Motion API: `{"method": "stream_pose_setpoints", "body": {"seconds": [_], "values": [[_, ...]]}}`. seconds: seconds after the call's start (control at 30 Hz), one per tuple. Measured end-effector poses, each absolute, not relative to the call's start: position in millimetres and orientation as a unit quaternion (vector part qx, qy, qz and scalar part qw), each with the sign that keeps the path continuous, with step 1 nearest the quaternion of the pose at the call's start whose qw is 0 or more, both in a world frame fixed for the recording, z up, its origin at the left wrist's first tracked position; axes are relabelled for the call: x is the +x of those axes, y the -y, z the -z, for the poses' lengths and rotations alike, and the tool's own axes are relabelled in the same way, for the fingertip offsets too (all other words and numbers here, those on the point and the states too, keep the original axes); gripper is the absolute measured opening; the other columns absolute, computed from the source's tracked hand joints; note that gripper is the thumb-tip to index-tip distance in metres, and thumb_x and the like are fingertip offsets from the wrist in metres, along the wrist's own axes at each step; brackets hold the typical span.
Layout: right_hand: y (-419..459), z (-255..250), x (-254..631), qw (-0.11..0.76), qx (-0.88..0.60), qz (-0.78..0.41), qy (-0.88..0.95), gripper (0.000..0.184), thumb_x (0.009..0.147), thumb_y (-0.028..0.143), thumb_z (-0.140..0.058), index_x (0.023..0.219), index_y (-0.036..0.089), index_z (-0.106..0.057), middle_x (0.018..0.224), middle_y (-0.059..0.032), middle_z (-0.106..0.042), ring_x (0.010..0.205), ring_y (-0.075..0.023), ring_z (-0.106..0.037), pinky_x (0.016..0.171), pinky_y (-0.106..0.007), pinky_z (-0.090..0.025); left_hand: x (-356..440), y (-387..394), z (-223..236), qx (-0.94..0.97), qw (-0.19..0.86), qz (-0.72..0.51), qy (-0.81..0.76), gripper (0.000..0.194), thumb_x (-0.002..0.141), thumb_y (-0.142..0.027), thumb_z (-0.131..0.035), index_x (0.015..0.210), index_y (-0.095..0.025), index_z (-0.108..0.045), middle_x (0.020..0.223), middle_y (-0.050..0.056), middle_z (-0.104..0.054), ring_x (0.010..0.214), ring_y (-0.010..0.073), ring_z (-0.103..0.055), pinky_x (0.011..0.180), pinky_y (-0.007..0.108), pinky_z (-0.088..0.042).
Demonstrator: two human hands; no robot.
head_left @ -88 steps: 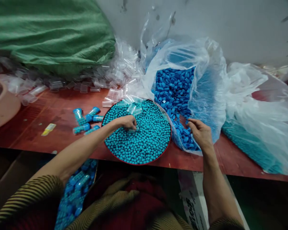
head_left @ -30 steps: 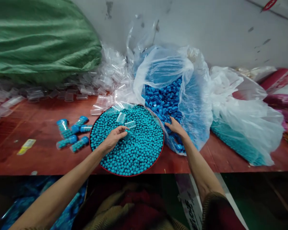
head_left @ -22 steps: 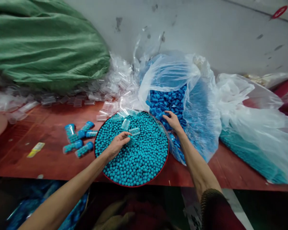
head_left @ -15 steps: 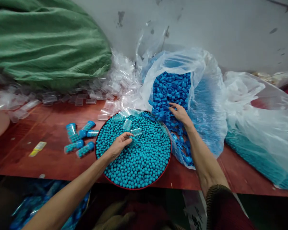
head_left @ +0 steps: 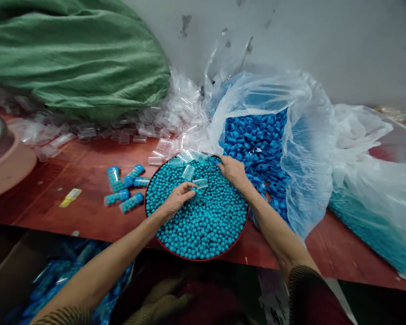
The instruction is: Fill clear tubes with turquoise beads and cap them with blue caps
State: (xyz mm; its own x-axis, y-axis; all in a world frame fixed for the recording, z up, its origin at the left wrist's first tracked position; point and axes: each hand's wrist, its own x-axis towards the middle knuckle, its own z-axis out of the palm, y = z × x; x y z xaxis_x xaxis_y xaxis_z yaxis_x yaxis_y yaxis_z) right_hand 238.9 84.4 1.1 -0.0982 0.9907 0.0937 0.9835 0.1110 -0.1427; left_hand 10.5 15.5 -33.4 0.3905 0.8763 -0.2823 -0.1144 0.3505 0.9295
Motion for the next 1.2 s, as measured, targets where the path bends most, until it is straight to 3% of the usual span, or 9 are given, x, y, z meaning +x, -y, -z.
{"method": "stream_pose_setpoints", "body": {"seconds": [0.2, 0.37, 0.6, 0.67, 0.77, 0.93, 1.2], "values": [[-78.6, 7.6, 223.2, 0.012, -0.662, -0.003, 0.750, 0.024, 0.088, 0.032, -0.051, 0.103, 0.018, -0.062, 0.104, -0.0121, -0.066, 0.099, -0.0260, -0.057, 0.078, -0.032, -0.041, 13.0, -16.4, 38.5, 0.471, 0.678, -0.377, -0.420, 0.038, 0.063, -0.038, -0.073, 0.089, -0.015, -0.058, 0.066, -0.004, -0.056, 0.061, 0.0081, -0.048, 0.062, 0.021, -0.035], [-36.6, 9.6, 231.5, 0.134, -0.632, -0.008, 0.764, 0.030, 0.091, 0.030, -0.043, 0.112, 0.014, -0.057, 0.095, -0.0123, -0.068, 0.089, -0.0239, -0.061, 0.076, -0.031, -0.043, 14.1, -18.2, 41.7, 0.477, 0.682, -0.390, -0.395, 0.038, 0.066, -0.040, -0.070, 0.090, -0.015, -0.054, 0.071, -0.002, -0.060, 0.068, 0.0115, -0.056, 0.068, 0.024, -0.042], [-1.4, 22.7, 208.2, 0.223, -0.595, -0.126, 0.762, 0.032, 0.090, 0.024, -0.037, 0.110, 0.017, -0.061, 0.098, -0.0103, -0.068, 0.093, -0.0208, -0.062, 0.083, -0.034, -0.048, 12.2, -12.6, 31.4, 0.500, 0.675, -0.383, -0.384, 0.040, 0.068, -0.035, -0.067, 0.100, -0.014, -0.053, 0.082, -0.002, -0.058, 0.067, 0.0086, -0.054, 0.058, 0.020, -0.043], [4.3, 15.0, 199.3, 0.295, -0.579, -0.184, 0.737, 0.031, 0.089, 0.026, -0.039, 0.108, 0.017, -0.062, 0.095, -0.0087, -0.068, 0.086, -0.0193, -0.063, 0.080, -0.033, -0.049, 11.7, -9.2, 27.2, 0.510, 0.682, -0.363, -0.378, 0.041, 0.071, -0.035, -0.066, 0.104, -0.014, -0.052, 0.082, -0.001, -0.057, 0.062, 0.0080, -0.055, 0.054, 0.020, -0.042], [15.0, 2.5, 184.6, 0.360, -0.566, -0.273, 0.690, 0.024, 0.087, 0.031, -0.045, 0.098, 0.019, -0.062, 0.076, -0.0028, -0.066, 0.065, -0.0157, -0.061, 0.065, -0.029, -0.049, 11.8, -4.1, 21.1, 0.525, 0.684, -0.342, -0.373, 0.043, 0.074, -0.037, -0.061, 0.107, -0.015, -0.048, 0.079, -0.002, -0.056, 0.051, 0.0082, -0.056, 0.044, 0.019, -0.038], [25.8, -3.4, 175.1, 0.386, -0.565, -0.356, 0.636, 0.017, 0.083, 0.034, -0.053, 0.077, 0.019, -0.061, 0.061, 0.0025, -0.057, 0.055, -0.0116, -0.054, 0.054, -0.023, -0.042, 12.1, 5.1, 12.8, 0.528, 0.679, -0.355, -0.366, 0.047, 0.076, -0.033, -0.059, 0.118, -0.015, -0.044, 0.075, -0.004, -0.052, 0.043, 0.0045, -0.051, 0.037, 0.016, -0.032], [27.6, -7.2, 186.9, 0.346, -0.517, -0.356, 0.697, 0.018, 0.082, 0.032, -0.053, 0.081, 0.019, -0.066, 0.060, 0.0026, -0.057, 0.053, -0.0104, -0.050, 0.053, -0.023, -0.041, 11.3, 17.7, 5.8, 0.517, 0.674, -0.389, -0.358, 0.049, 0.078, -0.024, -0.056, 0.126, -0.016, -0.047, 0.068, -0.006, -0.050, 0.043, 0.0018, -0.042, 0.041, 0.016, -0.036]]}}
